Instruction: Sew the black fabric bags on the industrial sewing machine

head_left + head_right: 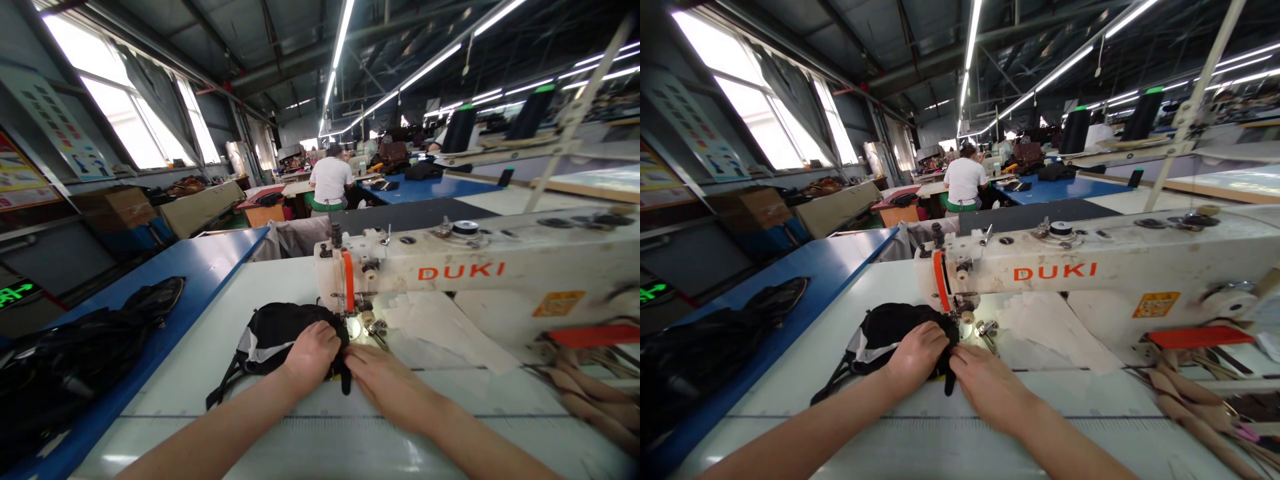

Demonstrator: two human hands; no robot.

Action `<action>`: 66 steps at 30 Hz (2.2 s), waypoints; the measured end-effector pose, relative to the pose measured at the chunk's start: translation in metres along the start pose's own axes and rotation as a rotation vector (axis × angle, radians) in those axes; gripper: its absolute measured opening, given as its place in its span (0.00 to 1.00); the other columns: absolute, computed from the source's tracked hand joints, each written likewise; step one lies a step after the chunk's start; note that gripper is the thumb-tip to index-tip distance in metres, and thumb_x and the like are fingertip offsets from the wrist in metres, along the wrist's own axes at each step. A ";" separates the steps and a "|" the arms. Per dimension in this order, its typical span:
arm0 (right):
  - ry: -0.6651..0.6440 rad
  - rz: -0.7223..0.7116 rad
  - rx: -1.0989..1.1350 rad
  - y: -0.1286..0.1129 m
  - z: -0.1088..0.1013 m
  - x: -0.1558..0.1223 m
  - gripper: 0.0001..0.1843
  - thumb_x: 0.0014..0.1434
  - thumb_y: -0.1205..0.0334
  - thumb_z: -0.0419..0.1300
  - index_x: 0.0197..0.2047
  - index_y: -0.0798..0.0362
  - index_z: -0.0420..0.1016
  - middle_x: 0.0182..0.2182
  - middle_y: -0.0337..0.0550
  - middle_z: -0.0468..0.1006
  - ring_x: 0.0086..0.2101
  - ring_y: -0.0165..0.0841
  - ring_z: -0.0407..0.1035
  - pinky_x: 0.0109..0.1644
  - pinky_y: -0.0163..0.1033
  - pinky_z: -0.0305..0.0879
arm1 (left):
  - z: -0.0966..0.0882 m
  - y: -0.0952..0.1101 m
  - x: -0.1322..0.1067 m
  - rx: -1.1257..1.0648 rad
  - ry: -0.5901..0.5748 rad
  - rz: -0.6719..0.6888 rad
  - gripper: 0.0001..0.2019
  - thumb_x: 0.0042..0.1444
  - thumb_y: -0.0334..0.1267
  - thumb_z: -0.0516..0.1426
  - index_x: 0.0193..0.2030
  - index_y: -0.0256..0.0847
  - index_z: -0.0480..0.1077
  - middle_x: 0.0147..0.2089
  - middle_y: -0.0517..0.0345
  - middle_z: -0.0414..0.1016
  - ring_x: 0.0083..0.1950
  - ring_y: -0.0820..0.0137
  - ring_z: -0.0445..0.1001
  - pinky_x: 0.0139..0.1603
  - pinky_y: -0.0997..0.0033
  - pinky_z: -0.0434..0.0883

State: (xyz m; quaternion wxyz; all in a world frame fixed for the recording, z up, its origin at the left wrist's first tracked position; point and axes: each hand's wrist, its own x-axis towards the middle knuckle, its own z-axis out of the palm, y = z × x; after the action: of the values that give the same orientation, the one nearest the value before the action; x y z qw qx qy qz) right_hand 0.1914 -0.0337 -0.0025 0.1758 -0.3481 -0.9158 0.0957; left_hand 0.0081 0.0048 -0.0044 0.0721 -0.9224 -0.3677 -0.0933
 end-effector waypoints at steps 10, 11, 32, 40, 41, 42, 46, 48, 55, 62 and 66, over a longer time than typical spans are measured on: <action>0.014 -0.022 -0.020 0.004 0.007 0.000 0.18 0.58 0.76 0.51 0.50 0.58 0.69 0.48 0.52 0.73 0.50 0.38 0.65 0.58 0.46 0.60 | 0.009 -0.012 -0.004 -0.267 0.113 0.134 0.11 0.64 0.32 0.47 0.39 0.35 0.70 0.36 0.51 0.73 0.42 0.66 0.69 0.46 0.67 0.67; 0.014 -0.028 -0.012 0.005 0.008 -0.001 0.19 0.57 0.77 0.50 0.51 0.58 0.69 0.48 0.52 0.73 0.51 0.38 0.65 0.58 0.46 0.60 | 0.011 -0.013 -0.005 -0.287 0.129 0.126 0.11 0.64 0.32 0.48 0.39 0.35 0.71 0.36 0.51 0.73 0.42 0.66 0.69 0.46 0.67 0.68; 0.042 0.060 -0.056 0.016 0.004 0.001 0.13 0.57 0.77 0.52 0.41 0.54 0.72 0.37 0.45 0.71 0.41 0.37 0.63 0.48 0.44 0.62 | 0.023 -0.011 -0.006 -0.518 0.320 -0.135 0.09 0.59 0.28 0.53 0.41 0.38 0.74 0.39 0.54 0.76 0.42 0.68 0.71 0.44 0.67 0.72; 0.043 0.033 -0.126 0.017 0.006 0.001 0.14 0.55 0.76 0.54 0.42 0.54 0.72 0.37 0.45 0.71 0.40 0.37 0.63 0.48 0.43 0.61 | 0.014 -0.011 0.000 -0.200 0.166 0.154 0.10 0.63 0.34 0.50 0.43 0.34 0.71 0.41 0.51 0.75 0.47 0.65 0.69 0.51 0.62 0.69; 0.042 0.034 -0.125 0.017 0.006 0.001 0.14 0.55 0.76 0.54 0.42 0.54 0.72 0.37 0.44 0.71 0.40 0.36 0.63 0.48 0.43 0.61 | 0.015 -0.011 0.000 -0.200 0.165 0.155 0.10 0.63 0.34 0.50 0.43 0.34 0.71 0.41 0.51 0.75 0.47 0.65 0.70 0.50 0.63 0.69; 0.038 0.037 -0.124 0.017 0.005 0.001 0.14 0.55 0.76 0.53 0.42 0.54 0.72 0.37 0.44 0.71 0.40 0.36 0.63 0.48 0.43 0.61 | 0.015 -0.011 0.000 -0.204 0.173 0.155 0.11 0.63 0.34 0.49 0.43 0.33 0.71 0.41 0.51 0.75 0.47 0.66 0.70 0.50 0.64 0.69; 0.019 0.053 -0.120 0.016 0.005 0.001 0.14 0.56 0.76 0.53 0.42 0.54 0.72 0.37 0.44 0.71 0.40 0.37 0.63 0.48 0.43 0.61 | 0.018 -0.013 -0.001 -0.212 0.221 0.153 0.12 0.64 0.34 0.47 0.44 0.33 0.71 0.42 0.51 0.76 0.47 0.66 0.71 0.50 0.64 0.70; 0.011 0.058 -0.116 0.016 0.005 0.001 0.14 0.56 0.77 0.52 0.42 0.54 0.72 0.37 0.44 0.71 0.40 0.37 0.63 0.48 0.43 0.61 | 0.019 -0.013 -0.001 -0.212 0.226 0.155 0.12 0.64 0.34 0.47 0.44 0.34 0.71 0.42 0.51 0.76 0.47 0.66 0.71 0.50 0.64 0.70; -0.002 0.066 -0.041 0.018 0.001 -0.001 0.15 0.57 0.77 0.51 0.43 0.53 0.72 0.38 0.45 0.71 0.41 0.37 0.63 0.48 0.44 0.62 | 0.012 -0.012 -0.002 -0.179 0.121 0.157 0.10 0.64 0.33 0.49 0.46 0.35 0.70 0.42 0.50 0.75 0.48 0.66 0.72 0.51 0.63 0.70; 0.078 0.090 -0.068 0.025 -0.003 0.010 0.15 0.59 0.75 0.50 0.45 0.54 0.72 0.35 0.45 0.71 0.39 0.37 0.63 0.46 0.43 0.63 | 0.006 -0.009 -0.007 -0.194 0.060 0.132 0.10 0.63 0.30 0.49 0.47 0.35 0.69 0.45 0.50 0.74 0.50 0.66 0.71 0.53 0.63 0.69; 0.064 0.075 -0.152 0.026 0.004 0.015 0.13 0.58 0.75 0.51 0.43 0.55 0.72 0.34 0.45 0.70 0.38 0.37 0.63 0.44 0.43 0.62 | 0.011 -0.009 -0.013 -0.244 0.099 0.077 0.12 0.61 0.28 0.49 0.50 0.36 0.69 0.50 0.51 0.73 0.53 0.66 0.70 0.57 0.62 0.67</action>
State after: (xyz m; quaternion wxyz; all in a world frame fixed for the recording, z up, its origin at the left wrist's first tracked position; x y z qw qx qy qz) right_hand 0.1953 -0.0044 -0.0099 0.1743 -0.3975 -0.9006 0.0215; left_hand -0.0056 0.0048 -0.0171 -0.0192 -0.9320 -0.3141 -0.1799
